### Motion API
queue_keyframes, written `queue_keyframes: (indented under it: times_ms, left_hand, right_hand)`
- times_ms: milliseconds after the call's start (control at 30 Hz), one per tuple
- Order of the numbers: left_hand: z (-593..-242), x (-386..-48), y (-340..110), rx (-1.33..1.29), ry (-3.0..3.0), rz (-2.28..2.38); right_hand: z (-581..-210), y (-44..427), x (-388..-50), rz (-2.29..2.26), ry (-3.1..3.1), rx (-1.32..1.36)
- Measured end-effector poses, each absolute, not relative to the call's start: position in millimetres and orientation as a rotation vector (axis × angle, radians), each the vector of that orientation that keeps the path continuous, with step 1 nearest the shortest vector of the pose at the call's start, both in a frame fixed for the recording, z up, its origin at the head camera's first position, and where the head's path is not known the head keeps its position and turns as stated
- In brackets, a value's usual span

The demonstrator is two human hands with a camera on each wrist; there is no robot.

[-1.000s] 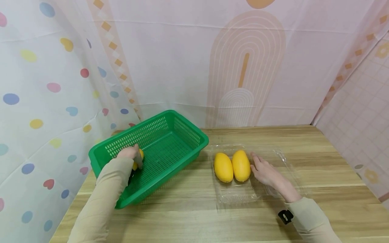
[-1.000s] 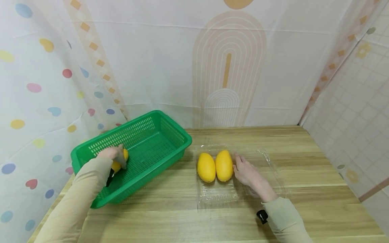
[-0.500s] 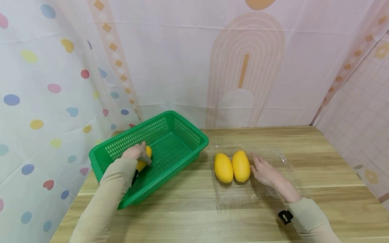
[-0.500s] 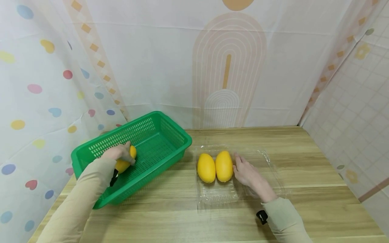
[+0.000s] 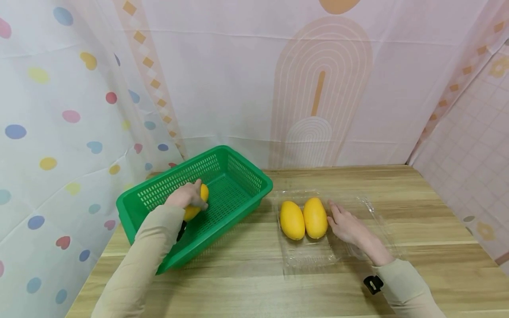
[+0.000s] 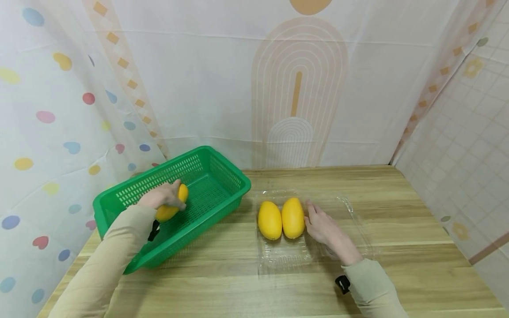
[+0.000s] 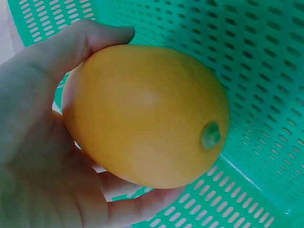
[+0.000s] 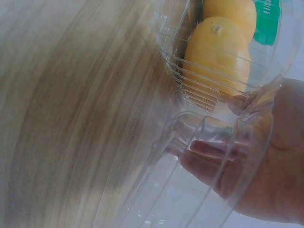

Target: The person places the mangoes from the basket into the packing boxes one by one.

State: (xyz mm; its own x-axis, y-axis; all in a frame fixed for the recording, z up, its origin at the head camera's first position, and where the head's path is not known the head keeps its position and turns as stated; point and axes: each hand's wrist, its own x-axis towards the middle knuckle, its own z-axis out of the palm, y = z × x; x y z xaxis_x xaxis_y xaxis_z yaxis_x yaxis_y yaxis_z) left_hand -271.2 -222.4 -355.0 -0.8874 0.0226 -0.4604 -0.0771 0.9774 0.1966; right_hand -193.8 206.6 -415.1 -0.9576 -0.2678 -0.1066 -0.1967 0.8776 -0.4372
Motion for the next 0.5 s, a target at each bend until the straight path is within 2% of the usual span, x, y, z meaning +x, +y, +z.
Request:
queue_keyframes:
  times_ms: [500]
  left_hand:
    - [-332.8,-260.9,-188.1,0.080,2.782,0.219]
  right_hand:
    - [-414.7,206.4,-193.3,-0.652,2.883,-0.360]
